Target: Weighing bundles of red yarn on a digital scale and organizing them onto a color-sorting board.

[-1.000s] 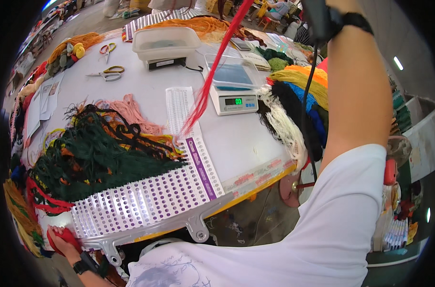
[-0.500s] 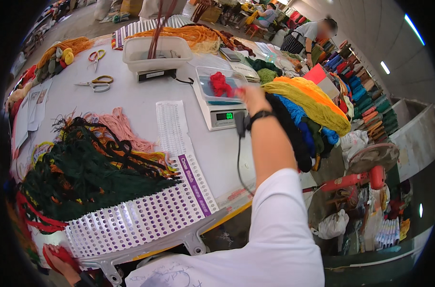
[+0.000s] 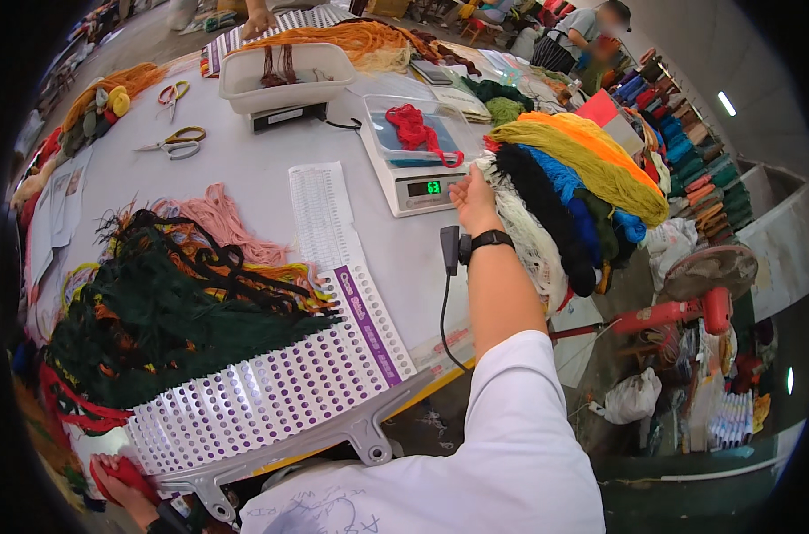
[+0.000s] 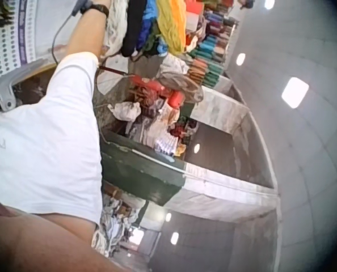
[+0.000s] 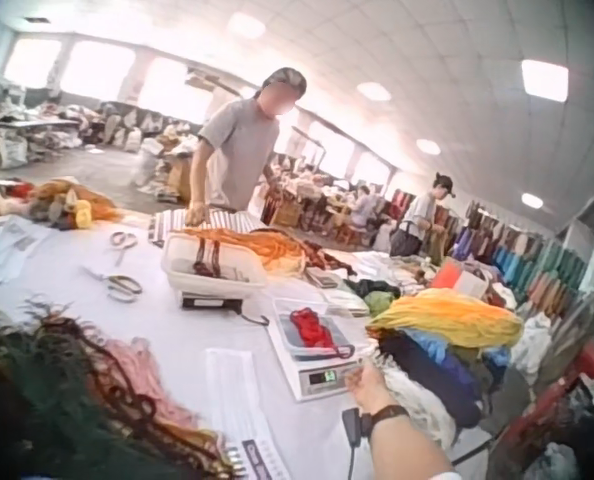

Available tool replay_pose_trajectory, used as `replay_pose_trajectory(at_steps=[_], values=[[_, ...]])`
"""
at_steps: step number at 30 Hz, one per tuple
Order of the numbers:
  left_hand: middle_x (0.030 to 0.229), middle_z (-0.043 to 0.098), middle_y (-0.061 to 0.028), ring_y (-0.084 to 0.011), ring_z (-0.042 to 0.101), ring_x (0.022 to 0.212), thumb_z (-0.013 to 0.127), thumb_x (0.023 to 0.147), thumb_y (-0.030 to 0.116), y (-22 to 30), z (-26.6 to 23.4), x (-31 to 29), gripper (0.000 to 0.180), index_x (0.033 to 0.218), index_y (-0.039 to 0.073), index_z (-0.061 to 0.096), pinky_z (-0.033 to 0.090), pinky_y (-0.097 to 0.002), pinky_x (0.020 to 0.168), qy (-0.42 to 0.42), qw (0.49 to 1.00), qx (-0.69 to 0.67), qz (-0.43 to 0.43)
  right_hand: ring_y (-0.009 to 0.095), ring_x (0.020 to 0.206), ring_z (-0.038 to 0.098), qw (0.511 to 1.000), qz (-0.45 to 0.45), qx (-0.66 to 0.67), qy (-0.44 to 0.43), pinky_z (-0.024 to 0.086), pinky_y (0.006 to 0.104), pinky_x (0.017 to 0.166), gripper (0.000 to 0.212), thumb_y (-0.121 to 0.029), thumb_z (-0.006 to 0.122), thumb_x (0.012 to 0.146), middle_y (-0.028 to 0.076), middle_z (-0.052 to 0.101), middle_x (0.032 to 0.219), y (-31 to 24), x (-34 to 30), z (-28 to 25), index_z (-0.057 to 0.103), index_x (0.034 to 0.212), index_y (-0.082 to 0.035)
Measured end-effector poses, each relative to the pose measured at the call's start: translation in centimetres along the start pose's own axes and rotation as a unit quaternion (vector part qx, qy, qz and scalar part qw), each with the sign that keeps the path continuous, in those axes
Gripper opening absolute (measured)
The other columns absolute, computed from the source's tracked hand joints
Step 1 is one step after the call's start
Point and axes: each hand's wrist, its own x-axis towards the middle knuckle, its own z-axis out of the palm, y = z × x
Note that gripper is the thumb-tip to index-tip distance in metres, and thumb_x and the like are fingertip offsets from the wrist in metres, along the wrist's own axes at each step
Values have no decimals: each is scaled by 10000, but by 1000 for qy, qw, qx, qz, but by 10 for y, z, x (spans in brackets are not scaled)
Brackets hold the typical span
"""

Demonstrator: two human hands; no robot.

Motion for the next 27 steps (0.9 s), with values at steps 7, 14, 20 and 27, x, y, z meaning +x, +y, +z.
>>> replay_pose_trajectory(at_steps=[7, 14, 20, 27], values=[[680, 375, 15, -81, 353, 585, 485, 918, 139, -8, 4, -1, 168, 772, 84, 424, 363, -216, 606, 11, 1000, 3, 6, 204, 749, 563, 1000, -8, -26, 8, 486, 326, 685, 542, -439, 603, 811, 80, 524, 868, -8, 5, 6, 472, 1091, 6], [666, 384, 19, -77, 356, 573, 488, 913, 138, -5, -1, 3, 166, 768, 86, 424, 365, -209, 588, -11, 1000, -6, -10, 199, 745, 560, 1000, -4, -18, 3, 482, 325, 685, 529, -443, 610, 805, 69, 524, 833, -8, 7, 6, 485, 1074, -5], [670, 388, 14, -81, 364, 579, 483, 914, 135, 4, 6, -3, 170, 763, 90, 419, 366, -210, 596, 0, 1000, 7, -13, 183, 704, 545, 1000, -3, -17, -14, 482, 323, 672, 442, -424, 619, 808, 53, 530, 815, 2, 12, 18, 528, 975, -25], [653, 391, 67, -60, 398, 561, 513, 904, 239, 86, -2, -15, 176, 758, 172, 441, 397, -228, 549, -40, 996, 21, -83, 123, 612, 472, 850, -472, -231, 33, 363, 283, 550, 158, -140, 551, 783, 13, 517, 629, -17, -28, 43, 515, 636, -94]])
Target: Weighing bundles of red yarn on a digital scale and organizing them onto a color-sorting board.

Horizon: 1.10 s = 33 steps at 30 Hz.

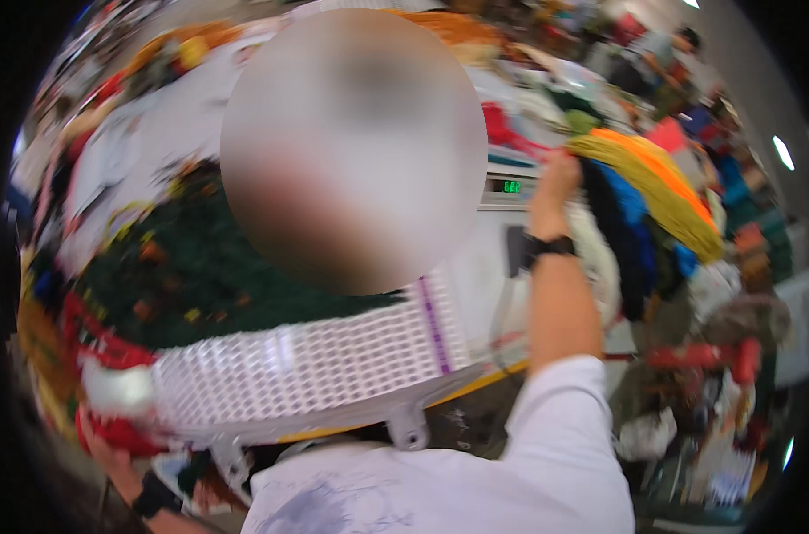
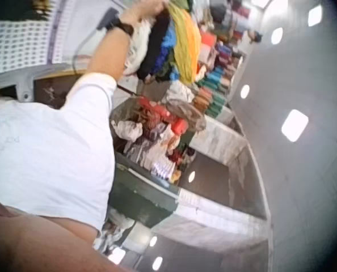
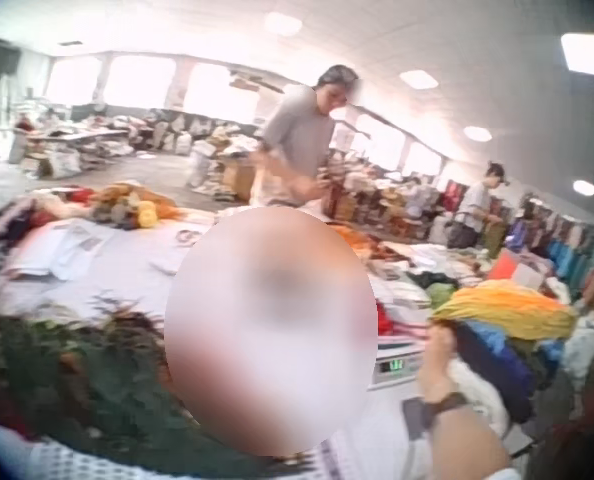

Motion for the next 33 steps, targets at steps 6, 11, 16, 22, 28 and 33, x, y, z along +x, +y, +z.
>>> replay_pose_trajectory(at_steps=[6, 11, 16, 22, 28, 33], values=[[954, 607, -82, -194, 585, 903, 477, 910, 253, -38, 91, -43, 257, 1015, 33, 559, 486, -360, 784, -157, 983, -6, -99, 49, 463, 356, 815, 214, 395, -366, 297, 204, 453, 155, -79, 533, 848, -42, 421, 548, -249, -194, 49, 545, 957, 30], [1306, 445, -139, -224, 392, 1231, 444, 909, 217, -48, 109, -67, 430, 1268, -20, 425, 391, -380, 960, -250, 962, 9, -109, 23, 576, 430, 628, 115, 258, -725, 359, 191, 531, 373, -143, 654, 794, -67, 464, 639, -365, -344, 62, 575, 1141, -34], [1337, 415, -142, -228, 364, 1254, 454, 897, 201, -39, 88, -70, 464, 1291, -37, 396, 318, -365, 1020, -265, 960, -25, -88, 55, 669, 511, 579, 160, 251, -759, 421, 209, 632, 184, -92, 641, 814, -2, 583, 758, -398, -389, 65, 628, 966, 11], [1253, 466, -213, -299, 453, 1168, 461, 864, 202, -30, 67, -70, 466, 1249, -58, 425, 360, -404, 994, -260, 962, -13, -76, 58, 642, 536, 552, 233, 342, -724, 443, 223, 566, 150, -120, 581, 864, 23, 630, 748, -398, -404, 58, 654, 904, 5], [928, 561, -59, -120, 574, 743, 575, 820, 64, -22, 58, -70, 428, 1218, -46, 463, 493, -264, 655, -281, 954, -17, -104, 75, 675, 562, 518, 271, 329, -741, 461, 217, 598, 180, -116, 521, 898, 53, 637, 802, -409, -402, 50, 628, 916, 27], [843, 565, -61, -132, 574, 746, 584, 794, 56, -19, 60, -74, 441, 1209, -48, 479, 467, -256, 668, -258, 961, 52, -80, 91, 662, 578, 512, 302, 313, -741, 464, 218, 596, 187, -106, 494, 907, 68, 639, 812, -413, -400, 45, 612, 918, 38]])
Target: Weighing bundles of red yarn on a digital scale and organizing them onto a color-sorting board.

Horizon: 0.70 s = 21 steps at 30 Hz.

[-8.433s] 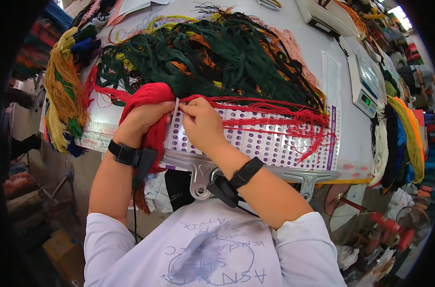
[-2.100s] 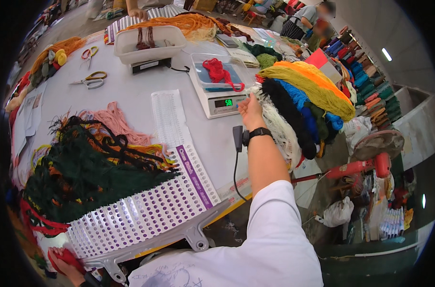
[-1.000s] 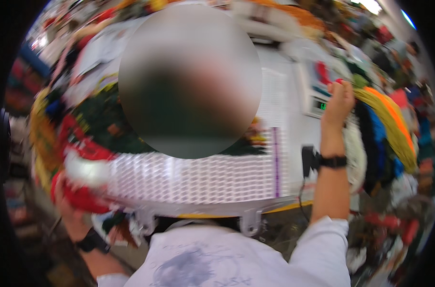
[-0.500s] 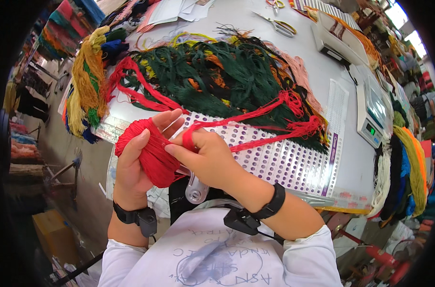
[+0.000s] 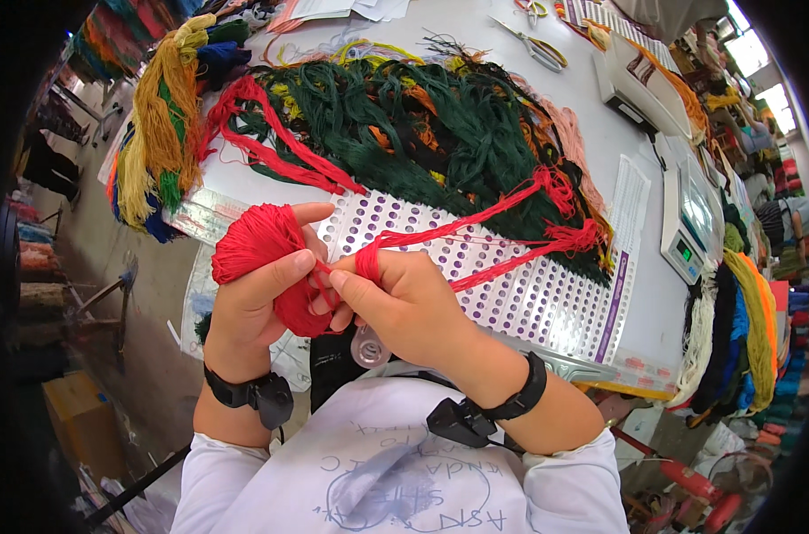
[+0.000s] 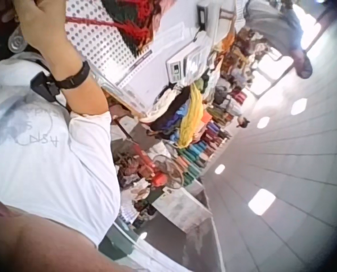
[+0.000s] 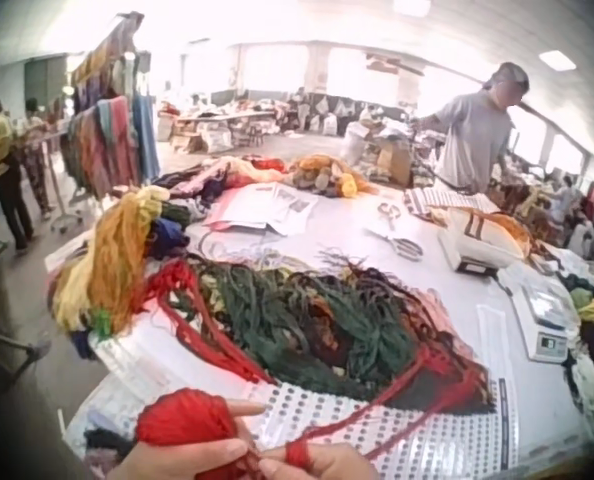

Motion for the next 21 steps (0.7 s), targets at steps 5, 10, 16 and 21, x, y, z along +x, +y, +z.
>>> replay_pose_trajectory(at_steps=[5, 10, 16, 21], values=[[819, 565, -57, -126, 576, 720, 597, 786, 68, 3, 1, -2, 437, 1194, -47, 495, 463, -249, 656, 5, 1000, 9, -17, 97, 654, 588, 1000, 3, 13, -1, 466, 219, 595, 189, -101, 482, 911, 73, 638, 810, 2, -3, 1, 607, 924, 41], [790, 563, -63, -128, 570, 708, 587, 771, 67, 0, -2, -4, 437, 1183, -51, 503, 457, -250, 644, 0, 999, 8, -31, 105, 660, 595, 1000, -14, 15, -9, 470, 223, 598, 194, -97, 463, 915, 85, 634, 811, 5, -6, 2, 594, 923, 46], [760, 571, -38, -114, 576, 675, 592, 781, 58, -3, -8, -2, 424, 1169, -76, 487, 471, -246, 598, -50, 998, -33, -19, 107, 667, 599, 1000, -11, 27, -10, 470, 223, 599, 192, -97, 455, 917, 86, 631, 812, 6, -8, 4, 588, 911, 42], [776, 562, -29, -105, 571, 698, 592, 777, 56, -4, -9, -1, 411, 1157, -70, 496, 456, -239, 638, -44, 998, -26, -25, 112, 673, 607, 1000, -1, 16, -3, 474, 223, 598, 188, -99, 453, 918, 83, 631, 811, 5, -8, 4, 579, 903, 38]])
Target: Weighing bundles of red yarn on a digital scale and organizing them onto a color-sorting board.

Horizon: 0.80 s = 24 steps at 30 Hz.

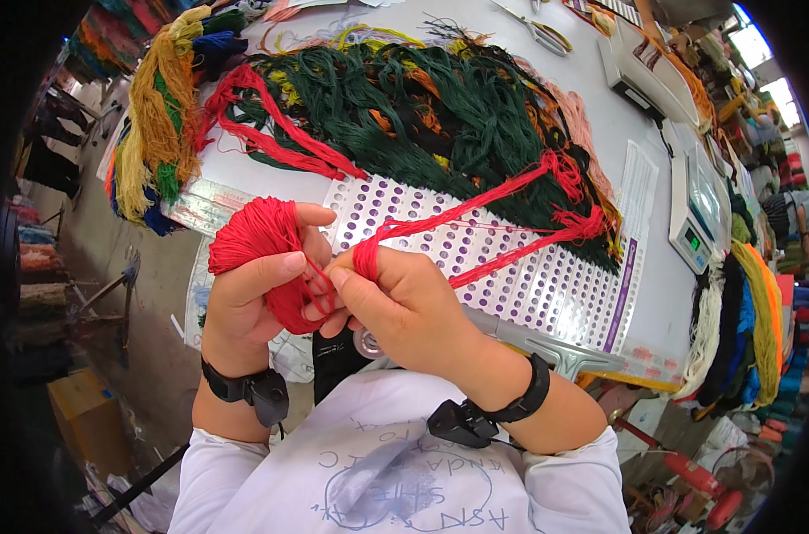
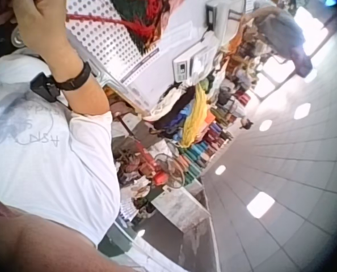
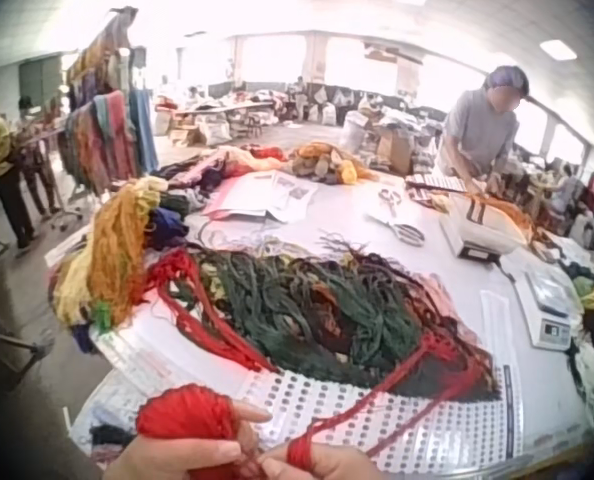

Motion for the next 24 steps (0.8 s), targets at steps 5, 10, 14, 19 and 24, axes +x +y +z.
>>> replay_pose_trajectory(at_steps=[5, 10, 14, 19, 24], values=[[772, 559, -27, -103, 565, 688, 589, 780, 58, -1, 0, 1, 400, 1151, -64, 503, 445, -233, 631, -5, 1000, -1, -5, 114, 673, 618, 1000, -10, 24, -3, 478, 228, 602, 166, -96, 466, 910, 84, 635, 808, 1, 0, 2, 568, 893, 33], [766, 562, -35, -108, 562, 672, 588, 784, 59, 1, 0, 0, 382, 1139, -63, 513, 447, -231, 610, -16, 1000, 13, -11, 125, 679, 619, 999, -17, -33, 11, 488, 243, 600, 134, -88, 493, 891, 99, 630, 805, 3, 0, 2, 551, 891, 33], [772, 571, -45, -115, 565, 675, 594, 787, 63, 1, -1, -1, 377, 1135, -60, 521, 456, -237, 614, -6, 1000, 7, -10, 128, 681, 617, 1000, -2, -3, 11, 486, 244, 598, 125, -84, 477, 897, 98, 624, 801, 3, 1, 1, 535, 902, 26], [786, 576, -45, -123, 578, 717, 600, 788, 58, 1, -1, -2, 374, 1136, -57, 525, 462, -245, 649, 1, 1000, 10, -8, 130, 680, 614, 1000, 3, 29, -4, 484, 246, 598, 120, -80, 453, 905, 97, 619, 805, 4, 1, 0, 517, 920, 21], [794, 588, -46, -124, 581, 723, 603, 791, 41, 2, 1, -2, 363, 1134, -51, 527, 466, -251, 654, 11, 1000, -3, -25, 127, 680, 614, 1000, 2, 23, -4, 487, 244, 606, 120, -87, 485, 893, 99, 625, 805, 3, 1, 0, 531, 900, 24]])
